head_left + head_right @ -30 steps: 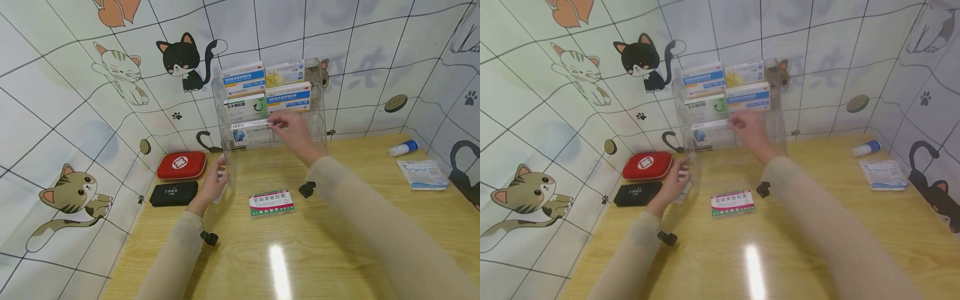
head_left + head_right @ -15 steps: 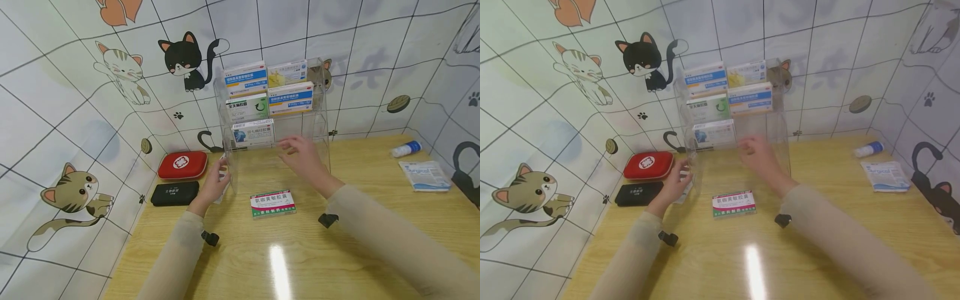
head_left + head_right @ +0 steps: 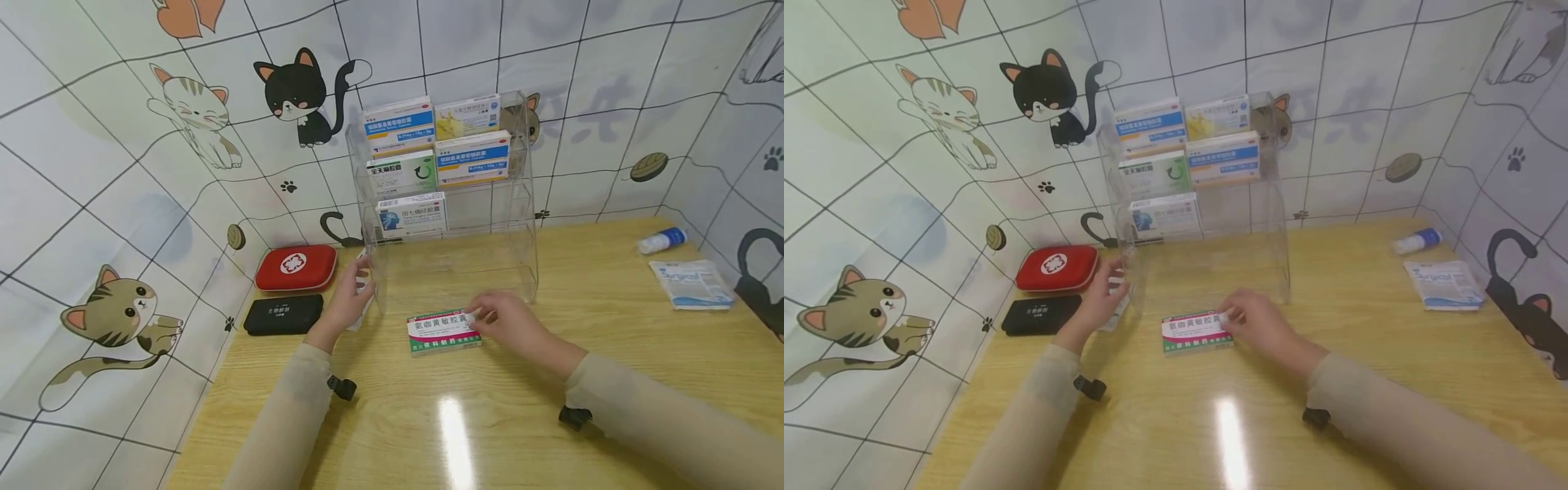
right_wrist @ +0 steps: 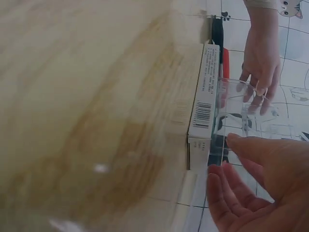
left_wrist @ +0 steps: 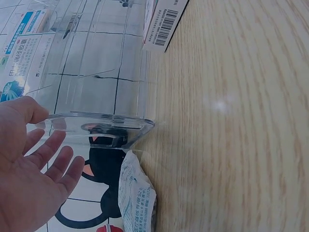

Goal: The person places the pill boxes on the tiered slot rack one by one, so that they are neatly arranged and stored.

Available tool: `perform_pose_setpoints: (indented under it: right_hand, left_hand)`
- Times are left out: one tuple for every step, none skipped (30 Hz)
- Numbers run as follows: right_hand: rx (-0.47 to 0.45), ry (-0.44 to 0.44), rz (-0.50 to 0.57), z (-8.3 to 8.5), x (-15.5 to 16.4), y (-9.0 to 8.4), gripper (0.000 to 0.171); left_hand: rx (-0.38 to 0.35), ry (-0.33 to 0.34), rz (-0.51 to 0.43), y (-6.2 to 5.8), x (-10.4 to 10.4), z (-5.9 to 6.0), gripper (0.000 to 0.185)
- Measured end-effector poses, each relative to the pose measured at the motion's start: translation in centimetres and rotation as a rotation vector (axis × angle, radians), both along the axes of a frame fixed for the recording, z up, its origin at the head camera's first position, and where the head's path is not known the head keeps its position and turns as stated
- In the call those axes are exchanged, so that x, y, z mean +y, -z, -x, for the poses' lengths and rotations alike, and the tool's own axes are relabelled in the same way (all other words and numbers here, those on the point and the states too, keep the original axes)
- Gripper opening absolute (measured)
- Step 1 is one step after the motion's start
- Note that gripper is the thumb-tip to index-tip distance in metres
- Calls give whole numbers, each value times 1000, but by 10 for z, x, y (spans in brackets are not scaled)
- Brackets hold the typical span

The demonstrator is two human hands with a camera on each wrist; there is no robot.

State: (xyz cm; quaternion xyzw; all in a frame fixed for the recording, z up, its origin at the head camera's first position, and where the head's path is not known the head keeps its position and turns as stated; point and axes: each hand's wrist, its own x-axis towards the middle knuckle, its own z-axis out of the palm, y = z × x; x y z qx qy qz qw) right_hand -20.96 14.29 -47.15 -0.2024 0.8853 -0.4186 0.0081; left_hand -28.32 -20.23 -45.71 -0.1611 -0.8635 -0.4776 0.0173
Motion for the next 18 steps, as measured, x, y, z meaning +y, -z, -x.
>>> perform_pose_setpoints:
  right_hand:
    - [-21, 2, -1, -1, 0, 1, 23]
    - [-42, 2, -2, -1, 1, 3, 24]
    - [-59, 4, -5, -2, 1, 4, 26]
    - [-73, 7, -7, -3, 2, 5, 29]
    - [-87, 9, -8, -4, 2, 6, 31]
    - [-95, 11, -9, -4, 3, 7, 34]
    - [-100, 13, -8, -5, 3, 7, 38]
    - [-100, 10, -6, -6, 4, 8, 41]
    - [-102, 9, -4, -6, 4, 9, 45]
    - [-104, 7, -2, -7, 5, 10, 50]
    - [-107, 4, 0, -7, 5, 11, 54]
    - [-109, -1, -1, -7, 6, 12, 57]
    - [-115, -2, -3, -7, 6, 13, 58]
    - [-124, -5, -2, -7, 7, 13, 57]
    - [-130, -7, -4, -7, 7, 14, 52]
    - [-141, -6, 3, -8, 7, 14, 49]
    - [-157, -5, 14, -8, 7, 14, 47]
    - [-174, -1, 25, -9, 8, 14, 46]
  left_hand:
    - [0, -2, 0, 0, 0, 0, 50]
    - [-1, -2, 1, 0, 0, 0, 50]
    - [0, -4, 1, 0, 0, 0, 50]
    - [1, -4, -2, 0, 0, 1, 49]
    - [4, -1, -1, 1, 1, 1, 49]
    - [6, 2, -4, 1, 1, 1, 48]
    - [6, 3, -7, 1, 1, 1, 48]
    - [7, 4, -9, 1, 1, 1, 48]
    - [7, 4, -12, 1, 2, 1, 47]
    - [4, 3, -11, 1, 1, 1, 48]
    - [1, 1, -11, 1, 1, 1, 48]
    - [-2, -2, -11, 1, 1, 1, 48]
    - [-4, -5, -9, 1, 0, 1, 49]
    - [-9, -6, -9, 1, 0, 1, 49]
    - [-12, -7, -8, 1, -1, 1, 50]
    - [-15, -8, -8, 1, -1, 1, 50]
    - [-14, -9, -8, 1, -1, 1, 50]
    - [-15, -11, -7, 1, -1, 1, 50]
